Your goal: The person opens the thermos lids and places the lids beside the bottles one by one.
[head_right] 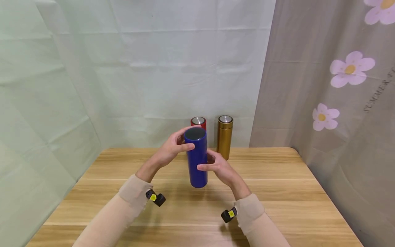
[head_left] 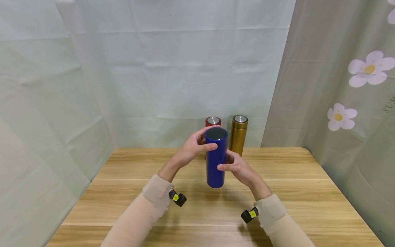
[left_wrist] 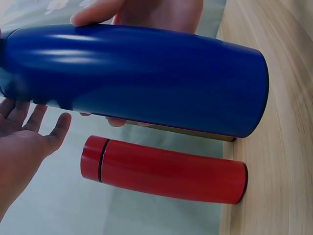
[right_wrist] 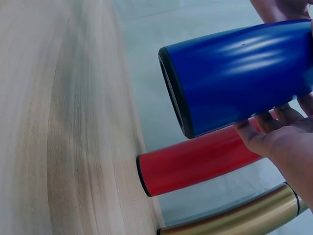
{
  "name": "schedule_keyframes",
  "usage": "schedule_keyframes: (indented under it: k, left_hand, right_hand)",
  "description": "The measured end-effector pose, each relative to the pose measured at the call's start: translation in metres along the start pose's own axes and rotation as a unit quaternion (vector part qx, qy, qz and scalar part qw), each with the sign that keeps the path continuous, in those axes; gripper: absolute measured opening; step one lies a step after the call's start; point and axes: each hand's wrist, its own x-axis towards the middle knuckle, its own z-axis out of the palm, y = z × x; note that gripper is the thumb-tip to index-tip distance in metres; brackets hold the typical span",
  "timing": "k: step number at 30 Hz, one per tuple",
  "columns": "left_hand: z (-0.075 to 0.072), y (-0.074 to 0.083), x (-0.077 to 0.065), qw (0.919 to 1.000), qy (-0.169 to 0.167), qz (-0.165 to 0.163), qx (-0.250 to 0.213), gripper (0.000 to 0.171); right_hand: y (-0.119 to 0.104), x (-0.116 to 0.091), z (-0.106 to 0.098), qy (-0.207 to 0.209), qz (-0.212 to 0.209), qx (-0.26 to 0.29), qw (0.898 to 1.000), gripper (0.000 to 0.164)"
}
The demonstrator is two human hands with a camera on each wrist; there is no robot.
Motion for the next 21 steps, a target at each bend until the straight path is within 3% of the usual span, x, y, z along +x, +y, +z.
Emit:
schedule_keyframes:
  k: [21]
  left_hand:
    - [0.0088, 0.0038, -0.0041, 0.9974, 0.059, 0.011, 0.040, 0.091]
  right_hand:
    - [-0.0002, -0.0025, 0.0047, 0.020, -0.016, -0.025, 0.999, 0.070]
